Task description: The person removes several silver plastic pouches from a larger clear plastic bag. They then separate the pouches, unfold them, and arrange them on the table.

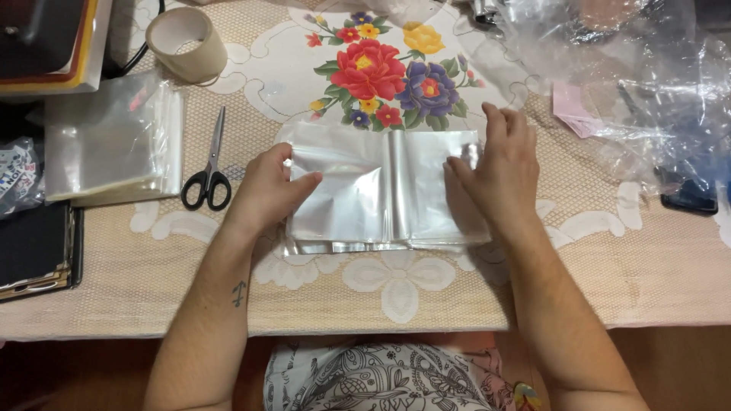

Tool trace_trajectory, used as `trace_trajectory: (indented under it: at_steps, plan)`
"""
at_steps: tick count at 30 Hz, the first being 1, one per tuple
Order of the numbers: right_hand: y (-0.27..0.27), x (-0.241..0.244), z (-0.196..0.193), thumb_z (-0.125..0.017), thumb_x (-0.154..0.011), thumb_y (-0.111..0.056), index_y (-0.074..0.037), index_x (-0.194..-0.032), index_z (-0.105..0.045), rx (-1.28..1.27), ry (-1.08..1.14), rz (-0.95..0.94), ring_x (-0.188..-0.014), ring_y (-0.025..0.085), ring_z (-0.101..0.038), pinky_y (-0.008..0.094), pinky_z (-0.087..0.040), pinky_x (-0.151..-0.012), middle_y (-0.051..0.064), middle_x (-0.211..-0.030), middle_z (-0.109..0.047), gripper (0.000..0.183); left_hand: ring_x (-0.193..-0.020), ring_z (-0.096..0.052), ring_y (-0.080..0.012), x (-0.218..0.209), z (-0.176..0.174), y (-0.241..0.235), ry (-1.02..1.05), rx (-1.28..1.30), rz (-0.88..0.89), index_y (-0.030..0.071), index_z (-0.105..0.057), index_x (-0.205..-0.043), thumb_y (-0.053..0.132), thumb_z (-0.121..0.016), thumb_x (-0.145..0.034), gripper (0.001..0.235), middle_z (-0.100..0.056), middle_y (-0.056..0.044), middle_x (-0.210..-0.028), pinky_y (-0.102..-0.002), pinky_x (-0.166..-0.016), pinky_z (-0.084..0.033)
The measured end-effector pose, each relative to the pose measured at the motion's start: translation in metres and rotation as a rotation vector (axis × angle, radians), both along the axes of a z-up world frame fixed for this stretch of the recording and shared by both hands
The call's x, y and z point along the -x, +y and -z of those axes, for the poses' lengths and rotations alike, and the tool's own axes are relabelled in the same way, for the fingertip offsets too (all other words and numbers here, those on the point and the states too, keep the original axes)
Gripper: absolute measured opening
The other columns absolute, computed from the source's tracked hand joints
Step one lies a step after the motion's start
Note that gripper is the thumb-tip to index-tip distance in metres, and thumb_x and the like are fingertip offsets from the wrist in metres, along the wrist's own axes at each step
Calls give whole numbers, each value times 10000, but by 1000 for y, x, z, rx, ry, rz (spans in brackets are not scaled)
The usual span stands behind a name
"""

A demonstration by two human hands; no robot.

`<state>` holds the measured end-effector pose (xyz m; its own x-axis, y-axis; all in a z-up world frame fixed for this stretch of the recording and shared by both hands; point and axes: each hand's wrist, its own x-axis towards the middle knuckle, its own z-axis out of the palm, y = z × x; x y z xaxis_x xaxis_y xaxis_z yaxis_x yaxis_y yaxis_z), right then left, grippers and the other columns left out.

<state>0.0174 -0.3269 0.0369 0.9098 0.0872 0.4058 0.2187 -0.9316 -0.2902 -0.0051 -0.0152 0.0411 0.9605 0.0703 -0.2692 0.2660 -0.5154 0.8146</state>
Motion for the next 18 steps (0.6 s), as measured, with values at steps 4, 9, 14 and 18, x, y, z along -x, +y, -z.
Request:
trace_trajectory:
  at_steps: [4, 9, 14, 18]
  plan:
    - [32, 7, 11, -754, -919, -111, 5, -1318, -573, -203, -242, -332, -1110, 403, -566, 487, -492, -920, 187, -1148, -577, 453, -967, -731, -380, 1, -10, -6, 16, -57, 12, -3, -597, -1290, 222, -744, -851, 515, -730, -281, -997, -502, -799, -582]
    - [67, 4, -16, -660, -949, -227, 43, -1530, -256, -943, 755, -278, -1408, 481, -392, 532, -440, -1094, 314, -1566, -303, 757, -1091, -686, -402, 4, -11, -9, 32, -101, 31, 41, -506, -1399, 258, -752, -846, 643, -706, -289, -1083, -516, -870, -575]
    - [78, 2, -28, -667, -932, -270, 98, -1539, -151, -1169, 961, -176, -1415, 449, -383, 486, -427, -1094, 333, -1555, -232, 877, -1149, -657, -409, 6, -9, -9, 28, -106, 40, 15, -466, -1415, 189, -725, -855, 641, -645, -322, -1209, -510, -921, -561]
    - [85, -11, -2, -805, -837, -325, 111, -1513, -277, -1023, 916, -175, -1181, 289, -598, 367, -487, -938, 227, -1300, -551, 962, -1207, -615, -431, 10, -21, -13, 19, -111, 55, -28, -434, -1431, 131, -706, -869, 644, -564, -346, -1335, -524, -960, -548]
